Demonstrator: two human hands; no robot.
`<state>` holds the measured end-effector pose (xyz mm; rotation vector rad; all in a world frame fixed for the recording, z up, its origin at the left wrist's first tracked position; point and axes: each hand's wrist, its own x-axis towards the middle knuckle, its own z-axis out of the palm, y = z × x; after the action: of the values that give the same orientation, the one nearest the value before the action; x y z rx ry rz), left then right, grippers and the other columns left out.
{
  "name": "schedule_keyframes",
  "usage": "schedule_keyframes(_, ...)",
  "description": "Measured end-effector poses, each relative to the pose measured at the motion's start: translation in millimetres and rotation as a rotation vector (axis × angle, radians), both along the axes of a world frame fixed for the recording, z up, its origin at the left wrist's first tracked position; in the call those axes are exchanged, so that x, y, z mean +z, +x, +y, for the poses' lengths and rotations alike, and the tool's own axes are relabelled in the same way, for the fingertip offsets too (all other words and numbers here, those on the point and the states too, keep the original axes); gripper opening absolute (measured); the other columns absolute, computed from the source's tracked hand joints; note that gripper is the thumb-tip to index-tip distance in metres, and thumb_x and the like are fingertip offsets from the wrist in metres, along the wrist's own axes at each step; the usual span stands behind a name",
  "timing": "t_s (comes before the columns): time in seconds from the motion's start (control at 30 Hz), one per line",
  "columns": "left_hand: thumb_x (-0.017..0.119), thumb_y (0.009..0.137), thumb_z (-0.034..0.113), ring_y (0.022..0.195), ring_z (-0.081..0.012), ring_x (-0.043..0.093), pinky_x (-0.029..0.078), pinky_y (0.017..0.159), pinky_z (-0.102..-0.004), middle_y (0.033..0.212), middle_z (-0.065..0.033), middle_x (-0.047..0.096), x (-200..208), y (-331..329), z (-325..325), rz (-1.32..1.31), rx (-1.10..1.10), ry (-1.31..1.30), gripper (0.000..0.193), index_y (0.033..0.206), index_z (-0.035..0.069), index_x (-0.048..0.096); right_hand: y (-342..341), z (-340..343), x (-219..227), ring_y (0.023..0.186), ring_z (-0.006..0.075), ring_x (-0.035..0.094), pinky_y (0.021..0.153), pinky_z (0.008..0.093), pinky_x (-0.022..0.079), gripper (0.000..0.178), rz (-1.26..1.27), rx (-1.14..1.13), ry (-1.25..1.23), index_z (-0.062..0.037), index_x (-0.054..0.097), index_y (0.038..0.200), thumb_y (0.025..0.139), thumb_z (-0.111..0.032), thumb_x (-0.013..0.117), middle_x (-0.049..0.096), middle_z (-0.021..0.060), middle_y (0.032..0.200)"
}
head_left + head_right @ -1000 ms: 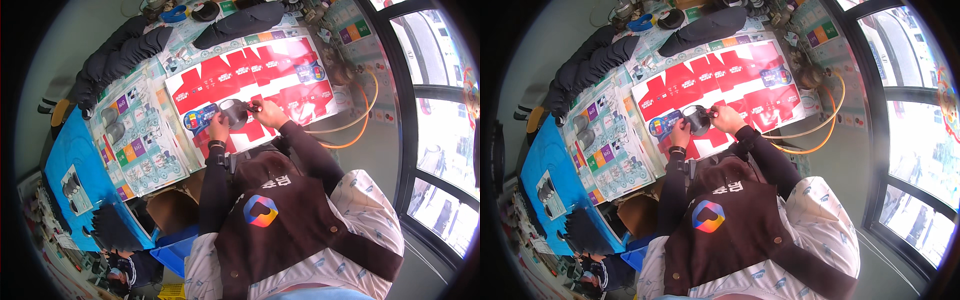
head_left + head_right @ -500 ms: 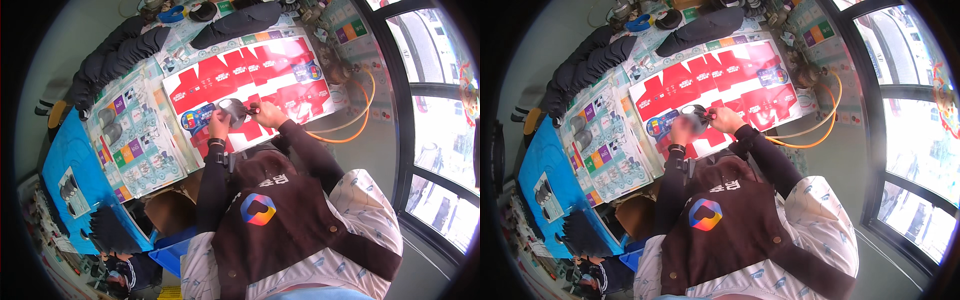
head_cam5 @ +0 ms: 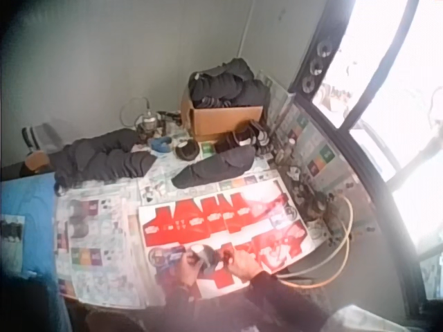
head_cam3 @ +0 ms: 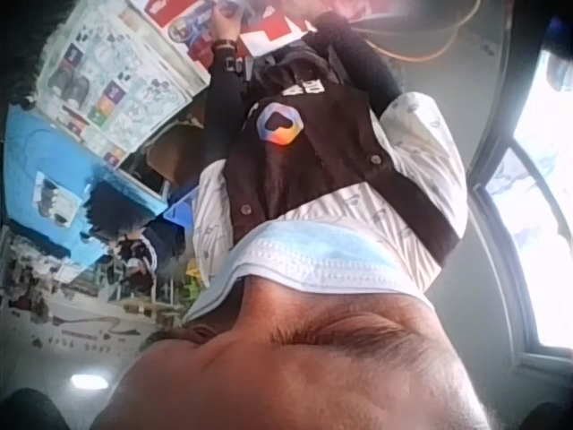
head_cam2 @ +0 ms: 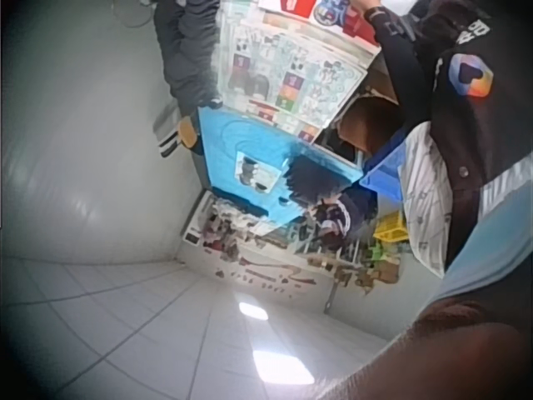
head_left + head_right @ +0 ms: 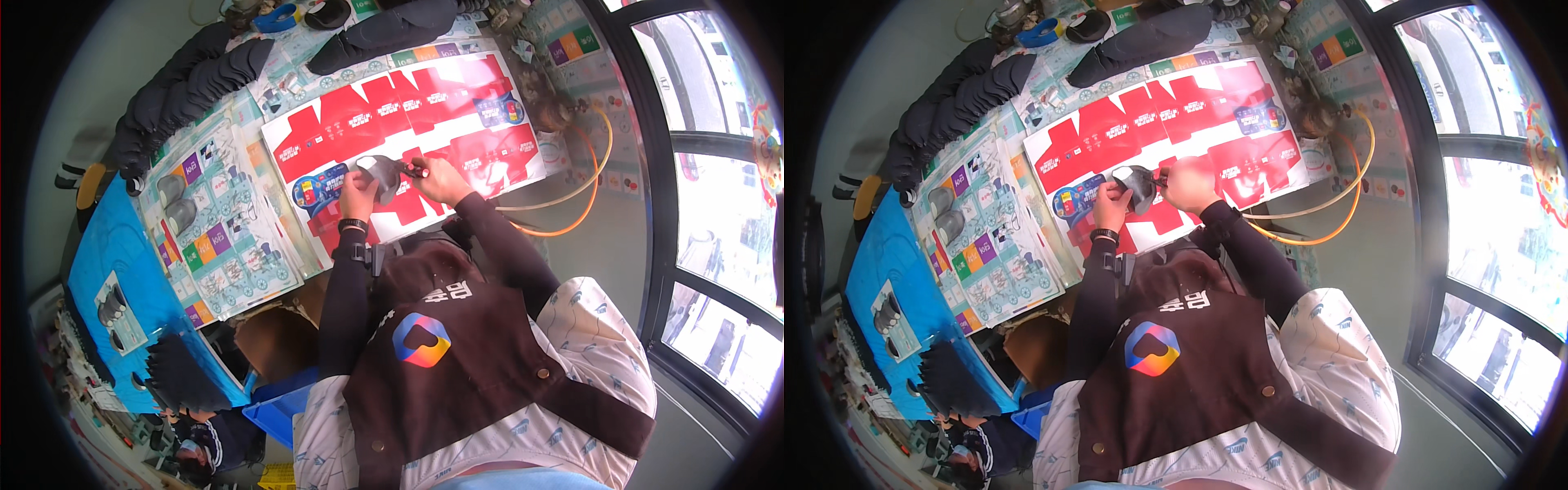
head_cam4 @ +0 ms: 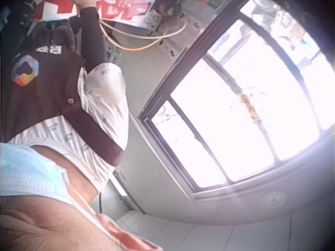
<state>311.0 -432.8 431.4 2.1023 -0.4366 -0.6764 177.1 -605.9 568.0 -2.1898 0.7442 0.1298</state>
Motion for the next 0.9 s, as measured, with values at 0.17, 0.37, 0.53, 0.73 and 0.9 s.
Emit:
schedule_keyframes(0.17,0.084,0.084,0.025,0.083,-0.0242,0.073,0.059,0.068,-0.0367,0.096,-0.0123,0.074,-3.8,1.1,5.0,0.005,0.041,-0.019,0.047,0.118,0.003,0.060,-5.9,-5.7,2.9,0.091,0.0496,0.064,0.080,0.0560,0.051,0.025,0.087,-0.018,-0.011,-0.0024,0.068,0.100,0.087,-0.019,0.055,0.067,0.0290,0.088)
schedule_keyframes(0.37,0.085,0.082,0.030,0.083,-0.0256,0.073,0.058,0.072,-0.0376,0.096,-0.0112,0.074,9.9,-2.1,-3.7,-0.022,0.027,0.028,0.050,0.119,0.005,0.061,-2.8,-8.1,4.0,0.091,0.0505,0.063,0.081,0.0560,0.051,0.030,-0.064,-0.057,0.040,-0.0011,0.070,0.103,0.086,-0.018,0.053,0.066,0.0313,0.089)
schedule_keyframes(0.53,0.085,0.082,0.031,0.084,-0.0257,0.073,0.057,0.072,-0.0376,0.096,-0.0114,0.075,9.3,-3.4,-0.7,-0.006,0.038,0.034,0.051,0.119,0.005,0.061,-12.9,-10.3,4.7,0.091,0.0501,0.064,0.081,0.0553,0.052,0.029,0.069,-0.037,-0.027,-0.0010,0.069,0.102,0.086,-0.019,0.053,0.066,0.0306,0.087)
schedule_keyframes(0.73,0.084,0.083,0.028,0.085,-0.0255,0.073,0.058,0.073,-0.0377,0.098,-0.0126,0.075,-2.5,-1.0,4.7,-0.004,0.044,0.012,0.051,0.121,0.003,0.061,-11.6,-2.4,8.0,0.089,0.0491,0.064,0.080,0.0568,0.052,0.026,0.093,0.081,0.023,-0.0025,0.069,0.098,0.088,-0.021,0.053,0.066,0.0297,0.086)
schedule_keyframes(0.9,0.080,0.088,0.021,0.084,-0.0186,0.072,0.058,0.067,-0.0320,0.099,-0.0119,0.074,-36.2,6.2,22.0,0.116,0.088,-0.061,0.050,0.128,0.002,0.059,-3.3,-8.5,18.2,0.090,0.0474,0.065,0.081,0.0556,0.052,0.024,0.038,0.152,0.023,-0.0043,0.069,0.099,0.087,-0.021,0.055,0.068,0.0276,0.088)
